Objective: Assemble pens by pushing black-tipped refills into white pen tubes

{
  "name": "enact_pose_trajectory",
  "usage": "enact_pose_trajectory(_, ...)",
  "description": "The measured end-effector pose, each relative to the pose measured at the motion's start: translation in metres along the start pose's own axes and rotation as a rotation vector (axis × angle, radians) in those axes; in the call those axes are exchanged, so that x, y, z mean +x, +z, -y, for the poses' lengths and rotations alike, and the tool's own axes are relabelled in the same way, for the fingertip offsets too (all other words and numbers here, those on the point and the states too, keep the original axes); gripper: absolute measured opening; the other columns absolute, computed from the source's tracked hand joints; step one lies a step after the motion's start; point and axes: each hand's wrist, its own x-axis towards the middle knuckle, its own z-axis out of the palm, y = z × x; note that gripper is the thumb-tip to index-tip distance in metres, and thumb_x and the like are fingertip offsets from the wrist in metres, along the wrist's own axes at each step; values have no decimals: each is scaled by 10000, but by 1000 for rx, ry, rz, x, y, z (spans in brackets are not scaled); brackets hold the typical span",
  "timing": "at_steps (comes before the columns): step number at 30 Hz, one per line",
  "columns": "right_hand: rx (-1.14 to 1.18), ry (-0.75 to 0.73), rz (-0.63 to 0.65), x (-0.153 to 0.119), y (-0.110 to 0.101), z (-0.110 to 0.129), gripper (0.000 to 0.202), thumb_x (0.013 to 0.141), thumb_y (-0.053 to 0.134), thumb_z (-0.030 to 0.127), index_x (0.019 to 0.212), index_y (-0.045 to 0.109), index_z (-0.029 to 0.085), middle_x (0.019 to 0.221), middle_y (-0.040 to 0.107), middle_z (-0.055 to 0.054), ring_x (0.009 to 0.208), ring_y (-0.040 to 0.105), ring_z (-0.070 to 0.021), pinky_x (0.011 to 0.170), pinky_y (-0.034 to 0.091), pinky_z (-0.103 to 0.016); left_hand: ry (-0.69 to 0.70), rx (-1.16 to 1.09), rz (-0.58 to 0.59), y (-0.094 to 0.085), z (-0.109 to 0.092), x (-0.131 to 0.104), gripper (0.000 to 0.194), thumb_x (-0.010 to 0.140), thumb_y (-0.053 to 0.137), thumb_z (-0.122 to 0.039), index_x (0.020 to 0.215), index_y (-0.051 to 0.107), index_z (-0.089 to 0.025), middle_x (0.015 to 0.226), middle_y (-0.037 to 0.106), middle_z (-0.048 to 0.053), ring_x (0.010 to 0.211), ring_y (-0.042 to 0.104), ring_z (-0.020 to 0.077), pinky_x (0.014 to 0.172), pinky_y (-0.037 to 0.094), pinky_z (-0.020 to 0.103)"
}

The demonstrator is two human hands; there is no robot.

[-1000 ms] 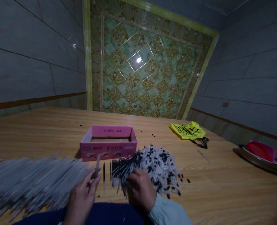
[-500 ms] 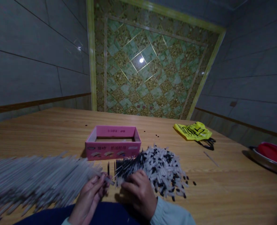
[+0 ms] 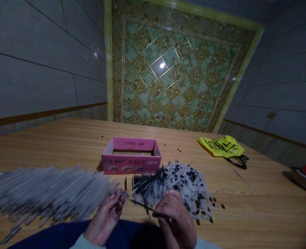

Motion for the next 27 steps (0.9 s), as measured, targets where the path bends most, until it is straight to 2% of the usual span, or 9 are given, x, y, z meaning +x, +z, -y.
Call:
enact_pose_trajectory(8, 39, 73, 35, -10, 6, -5, 130, 851, 484, 119, 913, 576, 185, 697, 610, -24, 654, 559, -151, 793, 400, -405, -39, 66, 13, -1, 4, -2, 209, 813, 444, 49, 905, 575, -85, 758, 651, 57, 541, 636, 76, 462, 528, 140)
enact_pose_trajectory(15, 20, 74, -5, -7, 11, -5, 109, 853, 478, 148, 882, 577, 185, 673, 605, -27, 639, 557, -150, 722, 418, -363, -30, 129, -21, -7, 6, 1, 205, 800, 472, 35, 892, 608, -87, 765, 662, 61, 547, 641, 92, 463, 539, 164)
enact_pose_trajectory(21, -72, 107, -37, -12, 11, -5, 146, 880, 443, 208, 825, 577, 185, 647, 588, -17, 624, 550, -146, 748, 411, -370, -37, 88, -21, -8, 5, 1, 200, 800, 472, 18, 842, 625, -104, 747, 659, 53, 546, 640, 96, 457, 537, 168)
enact_pose_trajectory(27, -107, 115, 10, -14, 11, -7, 127, 864, 460, 176, 820, 579, 188, 642, 586, -12, 609, 532, -137, 768, 410, -376, -76, 133, -8, -7, 10, 0, 197, 769, 500, 46, 830, 619, -99, 767, 671, 63, 556, 652, 109, 463, 545, 178)
